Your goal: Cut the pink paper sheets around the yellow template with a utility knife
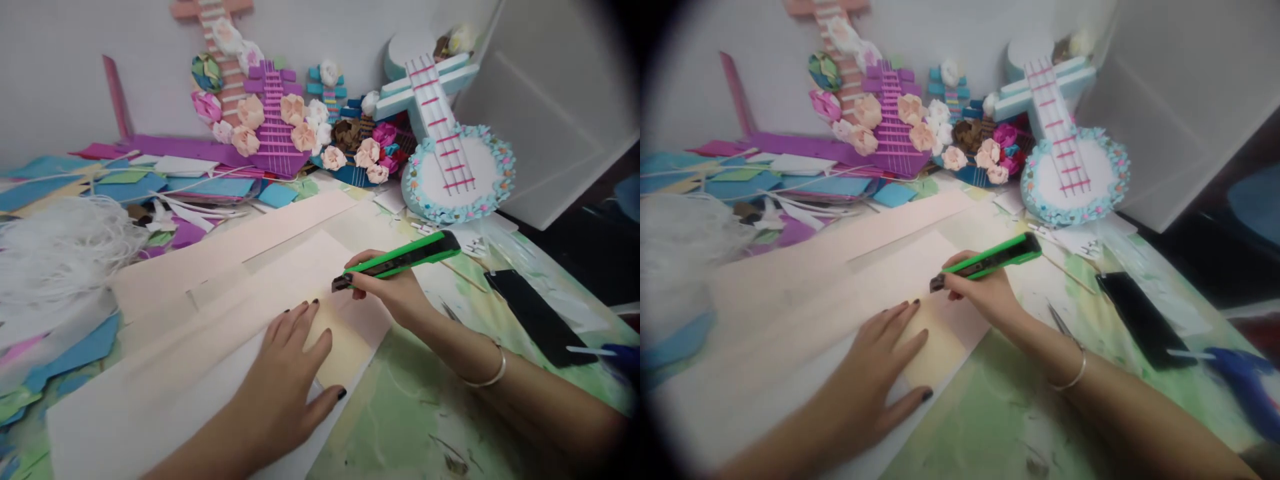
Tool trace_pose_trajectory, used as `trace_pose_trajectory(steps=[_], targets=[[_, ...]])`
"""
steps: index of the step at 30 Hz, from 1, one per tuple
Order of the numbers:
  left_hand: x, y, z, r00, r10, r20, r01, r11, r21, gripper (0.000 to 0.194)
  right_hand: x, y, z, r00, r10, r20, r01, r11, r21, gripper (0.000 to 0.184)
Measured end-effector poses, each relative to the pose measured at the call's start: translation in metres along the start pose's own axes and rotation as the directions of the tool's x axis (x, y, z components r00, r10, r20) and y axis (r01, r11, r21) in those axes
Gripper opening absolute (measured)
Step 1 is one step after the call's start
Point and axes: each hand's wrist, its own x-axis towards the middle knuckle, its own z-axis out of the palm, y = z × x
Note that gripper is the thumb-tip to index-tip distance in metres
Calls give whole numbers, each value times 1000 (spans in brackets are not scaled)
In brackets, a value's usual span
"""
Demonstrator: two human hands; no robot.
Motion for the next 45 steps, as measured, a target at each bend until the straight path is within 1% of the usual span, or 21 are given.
trace_pose_trajectory(steps=[2, 5, 6, 7, 9, 11, 13, 16, 18, 21, 24, 27, 33, 39, 43, 45], targets=[[-1, 1, 1, 1000, -12, -4, 12, 1000, -15, 42, 5, 2, 3, 1000, -2, 25, 2, 1000, -23, 14], [-1, 0, 0, 1000, -18, -12, 18, 999, -26, 41, 10, 8, 10, 995, 52, 86, -57, 997, 52, 25], [-1, 0, 0, 1000, -15, -14, 14, 1000, -25, 42, 11, 10, 12, 994, 75, 78, -81, 994, 75, 28], [-1, -1, 1, 1000, -8, -19, 7, 1000, -22, 44, 11, 11, 14, 995, 93, 42, -96, 993, 67, 27], [0, -2, 1, 1000, 9, -25, -9, 1000, -15, 48, 10, 14, 18, 993, 96, -66, -97, 995, -13, 23], [0, -2, 2, 1000, 14, -15, -14, 1000, -13, 50, 6, 16, 19, 992, 110, -66, -116, 989, -93, 20], [-1, -1, 1, 1000, -3, 10, 3, 1000, -18, 51, 3, 17, 20, 995, 76, -60, -83, 989, -124, 17], [0, 1, -2, 997, -39, 67, 42, 998, -42, 50, 2, 19, 20, 999, 35, -6, -36, 991, -128, 14], [0, 2, -4, 993, -54, 104, 61, 996, -65, 49, 2, 21, 21, 1000, 18, 6, -17, 995, -95, 16], [0, 2, -5, 988, -67, 136, 78, 994, -77, 49, 4, 23, 23, 999, -1, -32, 1, 1000, 6, 23], [0, 1, -4, 990, -63, 123, 72, 995, -67, 48, 5, 23, 25, 999, -7, -38, 11, 995, 99, 29], [-1, 0, -2, 994, -47, 99, 53, 997, -60, 48, 5, 23, 26, 998, -28, -60, 35, 992, 118, 34], [-1, 0, -1, 996, -44, 79, 47, 998, -29, 48, 3, 26, 26, 992, -23, -125, 35, 996, 88, 42], [-1, 1, -1, 997, -37, 75, 37, 999, -1, 46, 5, 27, 26, 986, -15, -164, 21, 999, 32, 52], [0, 1, -2, 996, -47, 75, 47, 999, -3, 46, 7, 22, 24, 988, -23, -152, 27, 999, 27, 53], [0, 1, -2, 996, -48, 72, 48, 999, -7, 46, 8, 18, 23, 991, -59, -121, 61, 998, 12, 48]])
